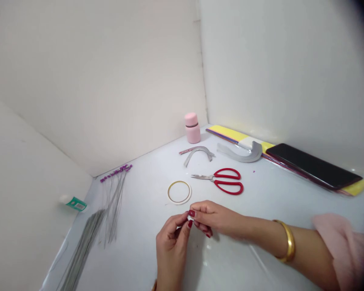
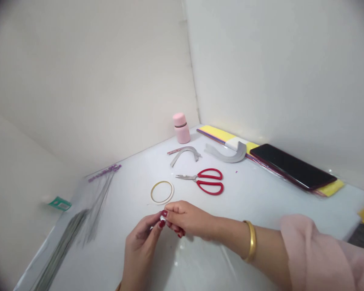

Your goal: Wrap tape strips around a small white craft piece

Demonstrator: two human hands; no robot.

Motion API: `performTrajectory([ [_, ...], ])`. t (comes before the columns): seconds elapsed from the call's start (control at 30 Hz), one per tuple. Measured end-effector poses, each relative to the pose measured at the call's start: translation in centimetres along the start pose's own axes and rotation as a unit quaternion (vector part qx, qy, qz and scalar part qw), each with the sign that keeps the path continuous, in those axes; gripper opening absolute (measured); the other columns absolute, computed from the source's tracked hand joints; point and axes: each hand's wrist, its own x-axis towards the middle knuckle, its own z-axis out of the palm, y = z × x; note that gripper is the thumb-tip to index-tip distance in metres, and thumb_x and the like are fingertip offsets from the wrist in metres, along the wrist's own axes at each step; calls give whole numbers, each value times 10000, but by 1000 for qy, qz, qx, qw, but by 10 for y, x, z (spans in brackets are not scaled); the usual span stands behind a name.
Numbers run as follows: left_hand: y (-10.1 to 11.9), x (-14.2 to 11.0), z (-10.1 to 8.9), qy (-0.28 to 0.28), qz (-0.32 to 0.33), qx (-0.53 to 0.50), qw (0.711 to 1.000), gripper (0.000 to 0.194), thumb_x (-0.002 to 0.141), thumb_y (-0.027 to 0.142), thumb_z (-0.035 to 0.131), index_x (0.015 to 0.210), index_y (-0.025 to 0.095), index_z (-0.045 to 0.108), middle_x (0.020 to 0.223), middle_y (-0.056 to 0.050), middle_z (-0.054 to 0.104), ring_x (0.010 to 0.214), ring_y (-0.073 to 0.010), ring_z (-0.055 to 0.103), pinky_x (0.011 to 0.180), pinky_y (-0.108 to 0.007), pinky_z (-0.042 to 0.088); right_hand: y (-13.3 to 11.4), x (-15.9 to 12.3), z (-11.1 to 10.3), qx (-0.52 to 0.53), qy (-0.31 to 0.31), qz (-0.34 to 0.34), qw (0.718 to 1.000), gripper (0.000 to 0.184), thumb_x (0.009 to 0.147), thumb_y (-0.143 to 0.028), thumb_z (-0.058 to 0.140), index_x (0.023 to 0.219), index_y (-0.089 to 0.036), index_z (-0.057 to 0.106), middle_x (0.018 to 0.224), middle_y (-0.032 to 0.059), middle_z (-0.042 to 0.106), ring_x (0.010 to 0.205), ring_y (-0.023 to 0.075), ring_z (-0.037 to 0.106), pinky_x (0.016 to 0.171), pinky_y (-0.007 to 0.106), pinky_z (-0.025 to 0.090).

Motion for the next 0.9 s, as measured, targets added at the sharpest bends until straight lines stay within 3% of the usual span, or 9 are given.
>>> performTrajectory([
  [0.13, -5, -2, -2, 9, 110, 91, 990, 185, 746, 131, 580, 857, 206, 707, 792, -66, 697, 713, -186, 630, 669, -242, 473, 5, -5, 7, 82, 4, 23, 996, 358, 850, -490, 391, 702, -165, 409, 560, -60, 385, 457, 57, 372, 451, 175, 336],
  [0.3, -21, -4, 0, -12, 213, 160, 964, 302, 800, 40, 460, 1027, 180, 602, 861, -57, 665, 777, -143, 610, 708, -225, 460, 12, -4, 18, 143, 44, 35, 988, 346, 857, -461, 406, 674, -168, 388, 550, -69, 351, 453, 50, 315, 436, 175, 287],
  [0.5, -32, -7, 10, 27, 171, 223, 959, 242, 842, 98, 406, 995, 175, 578, 862, -61, 656, 787, -146, 597, 707, -237, 450, 19, -4, 33, 187, 129, 56, 972, 335, 880, -431, 375, 662, -177, 364, 538, -73, 324, 464, 54, 296, 429, 167, 283],
  [0.73, -36, -8, 14, 34, 122, 258, 958, 229, 854, 173, 403, 973, 167, 599, 851, -70, 662, 782, -169, 597, 700, -261, 440, 21, -2, 42, 173, 178, 72, 966, 393, 848, -530, 356, 662, -184, 350, 523, -77, 322, 437, 52, 308, 397, 166, 283],
  [0.9, -26, 0, 13, 19, 55, 173, 983, 201, 852, 204, 416, 888, 198, 614, 787, -41, 650, 717, -153, 594, 680, -256, 439, 22, 0, 40, 162, 176, 62, 969, 383, 855, -506, 354, 653, -181, 374, 490, -75, 355, 412, 56, 341, 407, 176, 316],
])
